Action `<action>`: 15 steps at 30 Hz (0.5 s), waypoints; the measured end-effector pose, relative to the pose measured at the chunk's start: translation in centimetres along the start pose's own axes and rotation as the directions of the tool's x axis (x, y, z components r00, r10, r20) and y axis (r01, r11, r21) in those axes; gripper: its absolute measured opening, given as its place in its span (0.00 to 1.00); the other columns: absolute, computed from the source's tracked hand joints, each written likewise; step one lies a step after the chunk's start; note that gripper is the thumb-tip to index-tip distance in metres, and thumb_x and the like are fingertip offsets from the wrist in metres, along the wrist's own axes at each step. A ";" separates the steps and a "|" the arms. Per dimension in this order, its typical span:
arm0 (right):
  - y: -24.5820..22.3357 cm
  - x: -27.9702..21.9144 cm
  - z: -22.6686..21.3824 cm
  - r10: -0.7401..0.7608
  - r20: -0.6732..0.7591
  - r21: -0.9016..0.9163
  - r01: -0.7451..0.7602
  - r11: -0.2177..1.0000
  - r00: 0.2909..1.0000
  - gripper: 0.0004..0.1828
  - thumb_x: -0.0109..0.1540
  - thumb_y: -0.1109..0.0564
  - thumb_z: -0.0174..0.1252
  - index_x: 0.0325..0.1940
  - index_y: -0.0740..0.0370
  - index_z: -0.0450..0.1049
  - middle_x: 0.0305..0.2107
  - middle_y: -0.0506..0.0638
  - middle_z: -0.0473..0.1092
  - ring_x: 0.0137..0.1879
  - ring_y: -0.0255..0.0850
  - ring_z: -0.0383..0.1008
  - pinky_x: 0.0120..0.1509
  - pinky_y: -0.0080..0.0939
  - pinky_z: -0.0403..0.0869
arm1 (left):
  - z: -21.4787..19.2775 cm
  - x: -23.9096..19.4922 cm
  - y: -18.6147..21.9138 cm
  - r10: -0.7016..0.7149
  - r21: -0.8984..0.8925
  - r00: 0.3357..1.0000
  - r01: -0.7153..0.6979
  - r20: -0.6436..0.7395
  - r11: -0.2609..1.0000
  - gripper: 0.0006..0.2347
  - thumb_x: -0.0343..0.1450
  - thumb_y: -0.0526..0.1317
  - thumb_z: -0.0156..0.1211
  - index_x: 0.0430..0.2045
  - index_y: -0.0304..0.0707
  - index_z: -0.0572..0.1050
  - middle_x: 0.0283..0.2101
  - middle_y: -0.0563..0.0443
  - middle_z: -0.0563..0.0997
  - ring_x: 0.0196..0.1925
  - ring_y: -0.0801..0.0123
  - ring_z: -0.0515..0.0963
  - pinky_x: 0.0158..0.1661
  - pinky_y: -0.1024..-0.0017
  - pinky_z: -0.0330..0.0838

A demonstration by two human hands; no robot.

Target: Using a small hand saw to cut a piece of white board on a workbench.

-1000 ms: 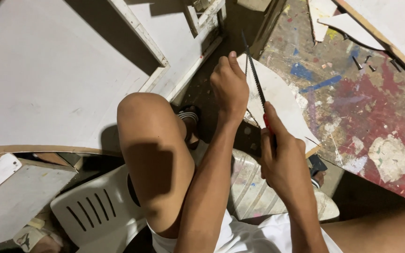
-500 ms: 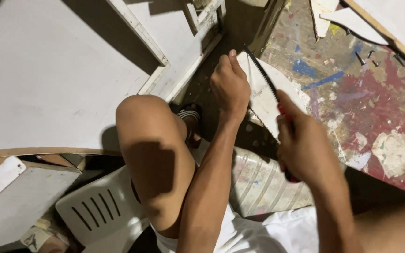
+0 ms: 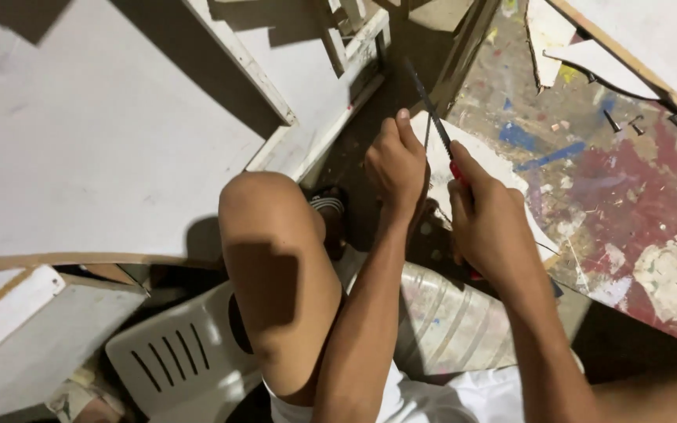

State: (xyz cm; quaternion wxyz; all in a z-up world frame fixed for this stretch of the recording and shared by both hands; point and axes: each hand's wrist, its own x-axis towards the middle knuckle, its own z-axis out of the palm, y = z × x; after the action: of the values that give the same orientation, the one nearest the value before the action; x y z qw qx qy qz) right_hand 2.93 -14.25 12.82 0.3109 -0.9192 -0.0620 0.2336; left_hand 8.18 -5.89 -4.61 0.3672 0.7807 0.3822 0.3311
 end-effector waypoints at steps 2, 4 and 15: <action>0.8 -0.5 1.1 -0.082 -0.100 0.074 0.089 0.993 0.992 0.26 0.69 0.64 0.45 0.72 0.62 0.67 0.25 0.67 0.77 0.12 0.49 0.72 0.12 0.46 0.73 | -0.3 -0.3 0.0 -0.006 0.002 1.000 0.006 -0.002 1.000 0.19 0.78 0.50 0.44 0.20 0.39 0.71 0.17 0.36 0.78 0.23 0.41 0.83 0.26 0.50 0.76; 3.7 0.4 2.7 -0.184 -0.229 0.096 0.211 0.973 0.956 0.26 0.69 0.67 0.45 0.72 0.69 0.64 0.25 0.70 0.75 0.14 0.54 0.72 0.16 0.51 0.71 | -0.6 -0.2 0.3 -0.004 -0.017 1.000 0.004 0.004 1.000 0.19 0.78 0.50 0.44 0.20 0.38 0.71 0.18 0.34 0.78 0.24 0.40 0.83 0.26 0.49 0.76; 1.7 -4.0 0.3 -0.036 -0.133 0.231 0.066 0.971 0.991 0.28 0.68 0.62 0.43 0.74 0.64 0.64 0.09 0.60 0.69 0.11 0.50 0.73 0.13 0.44 0.69 | -2.3 -0.1 1.4 -0.021 -0.090 0.999 0.025 0.046 0.996 0.19 0.79 0.49 0.44 0.21 0.35 0.72 0.19 0.30 0.78 0.26 0.33 0.82 0.27 0.45 0.75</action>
State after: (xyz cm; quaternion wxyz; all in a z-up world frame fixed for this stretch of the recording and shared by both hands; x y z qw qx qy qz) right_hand -0.84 -16.51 13.17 0.4268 -0.8870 -0.0377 0.1721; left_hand 6.79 -5.86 -2.31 0.4146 0.7660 0.3675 0.3260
